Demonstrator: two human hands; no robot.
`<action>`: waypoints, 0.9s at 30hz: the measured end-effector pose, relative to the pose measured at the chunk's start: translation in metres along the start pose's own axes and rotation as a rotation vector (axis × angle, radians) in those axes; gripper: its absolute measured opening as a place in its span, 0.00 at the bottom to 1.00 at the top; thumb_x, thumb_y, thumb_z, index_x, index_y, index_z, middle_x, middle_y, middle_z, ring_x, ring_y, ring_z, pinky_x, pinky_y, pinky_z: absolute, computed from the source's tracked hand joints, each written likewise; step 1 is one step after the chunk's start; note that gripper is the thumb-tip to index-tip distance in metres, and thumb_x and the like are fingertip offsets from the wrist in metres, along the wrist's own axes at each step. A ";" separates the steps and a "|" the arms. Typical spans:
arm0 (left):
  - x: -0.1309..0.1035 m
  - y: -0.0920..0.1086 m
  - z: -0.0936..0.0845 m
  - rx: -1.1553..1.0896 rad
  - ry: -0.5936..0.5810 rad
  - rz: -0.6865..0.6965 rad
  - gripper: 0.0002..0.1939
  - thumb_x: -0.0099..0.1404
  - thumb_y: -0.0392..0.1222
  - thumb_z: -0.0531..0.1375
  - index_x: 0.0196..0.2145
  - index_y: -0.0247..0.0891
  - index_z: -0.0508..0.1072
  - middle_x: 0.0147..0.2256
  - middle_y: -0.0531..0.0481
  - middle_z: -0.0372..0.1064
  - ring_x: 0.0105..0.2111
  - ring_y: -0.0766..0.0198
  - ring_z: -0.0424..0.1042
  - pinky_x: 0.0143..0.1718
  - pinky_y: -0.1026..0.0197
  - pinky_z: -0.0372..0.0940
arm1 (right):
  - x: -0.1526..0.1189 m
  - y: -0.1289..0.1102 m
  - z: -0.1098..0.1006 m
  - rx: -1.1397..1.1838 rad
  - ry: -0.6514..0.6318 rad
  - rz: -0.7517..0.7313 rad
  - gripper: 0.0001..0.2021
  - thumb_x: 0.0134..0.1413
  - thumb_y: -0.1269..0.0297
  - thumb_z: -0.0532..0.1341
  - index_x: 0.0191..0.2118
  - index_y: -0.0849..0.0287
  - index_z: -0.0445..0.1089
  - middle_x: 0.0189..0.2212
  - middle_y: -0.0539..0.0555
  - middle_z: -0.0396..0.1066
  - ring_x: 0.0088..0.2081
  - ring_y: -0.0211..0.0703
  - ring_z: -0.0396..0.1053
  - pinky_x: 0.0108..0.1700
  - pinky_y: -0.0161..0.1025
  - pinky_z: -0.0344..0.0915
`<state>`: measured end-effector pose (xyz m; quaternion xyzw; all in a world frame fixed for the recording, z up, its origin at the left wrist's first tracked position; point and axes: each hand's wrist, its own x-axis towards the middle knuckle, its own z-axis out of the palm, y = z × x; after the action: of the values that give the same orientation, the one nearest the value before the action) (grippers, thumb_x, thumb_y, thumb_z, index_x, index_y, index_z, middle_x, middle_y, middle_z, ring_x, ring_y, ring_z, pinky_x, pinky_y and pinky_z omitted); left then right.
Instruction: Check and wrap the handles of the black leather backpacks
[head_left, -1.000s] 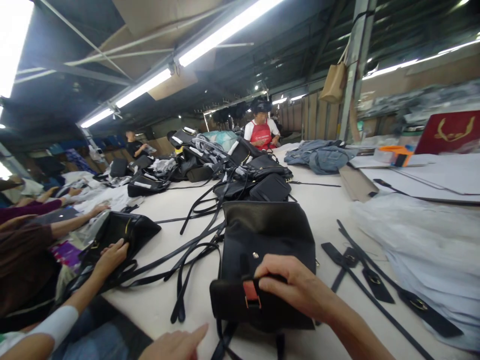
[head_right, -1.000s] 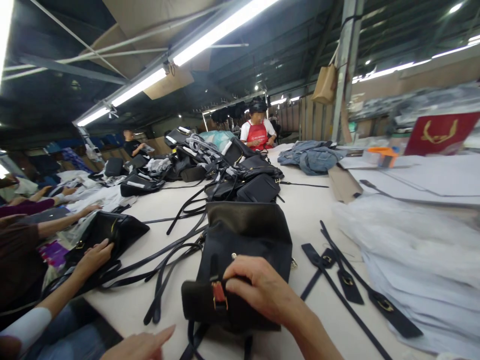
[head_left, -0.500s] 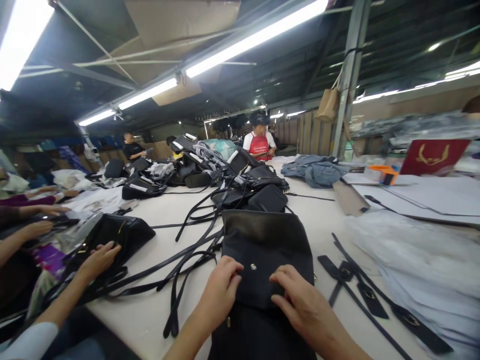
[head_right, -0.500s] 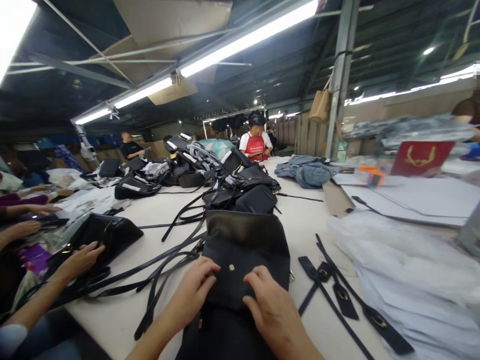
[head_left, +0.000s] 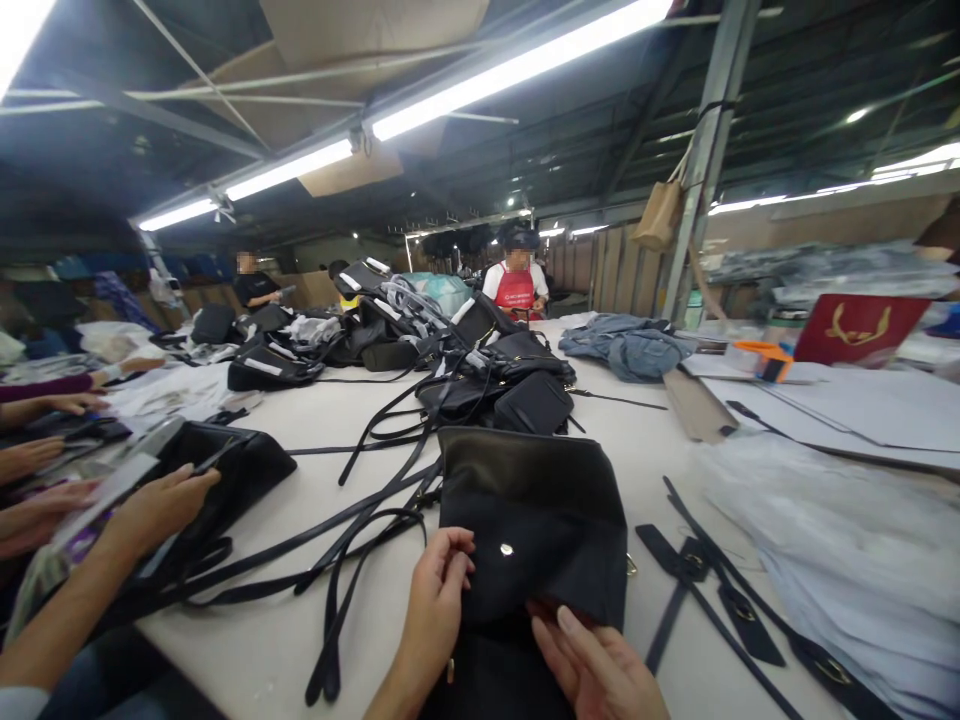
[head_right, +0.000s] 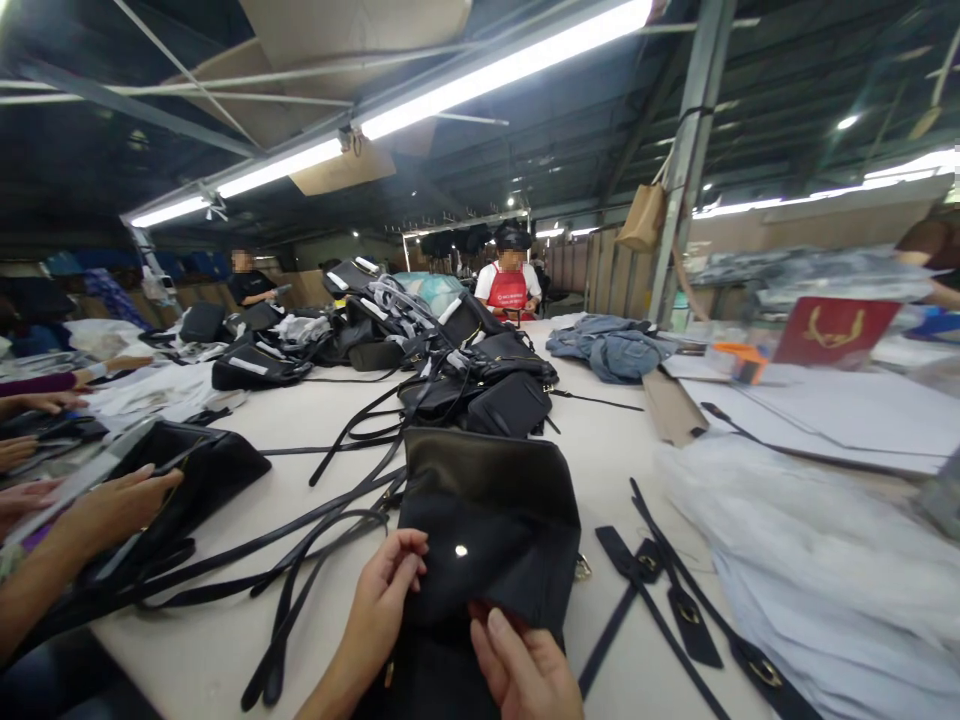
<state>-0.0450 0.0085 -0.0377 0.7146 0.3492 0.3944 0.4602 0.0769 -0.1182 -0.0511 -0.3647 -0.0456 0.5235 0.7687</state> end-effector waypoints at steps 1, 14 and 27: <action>-0.001 0.000 0.001 -0.012 0.000 -0.002 0.11 0.64 0.39 0.50 0.41 0.38 0.69 0.35 0.49 0.67 0.32 0.63 0.68 0.33 0.60 0.65 | 0.002 -0.003 0.011 0.044 -0.026 -0.004 0.20 0.29 0.57 0.78 0.32 0.58 0.77 0.36 0.51 0.80 0.46 0.44 0.75 0.50 0.35 0.72; 0.011 0.024 0.007 -0.023 -0.097 0.035 0.10 0.59 0.33 0.51 0.36 0.39 0.70 0.34 0.50 0.65 0.33 0.63 0.68 0.33 0.61 0.66 | 0.026 -0.004 0.036 0.145 -0.016 0.105 0.21 0.26 0.59 0.78 0.31 0.63 0.78 0.30 0.55 0.81 0.45 0.57 0.76 0.49 0.48 0.75; 0.023 0.047 0.010 0.038 -0.050 -0.065 0.06 0.53 0.38 0.61 0.21 0.37 0.67 0.23 0.55 0.60 0.24 0.68 0.59 0.26 0.64 0.54 | 0.035 -0.001 0.025 0.171 -0.099 0.143 0.22 0.26 0.53 0.77 0.31 0.61 0.79 0.33 0.56 0.81 0.49 0.59 0.73 0.53 0.52 0.71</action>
<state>-0.0194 0.0085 0.0092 0.7211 0.3679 0.3547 0.4678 0.0821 -0.0761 -0.0434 -0.2739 -0.0126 0.5963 0.7545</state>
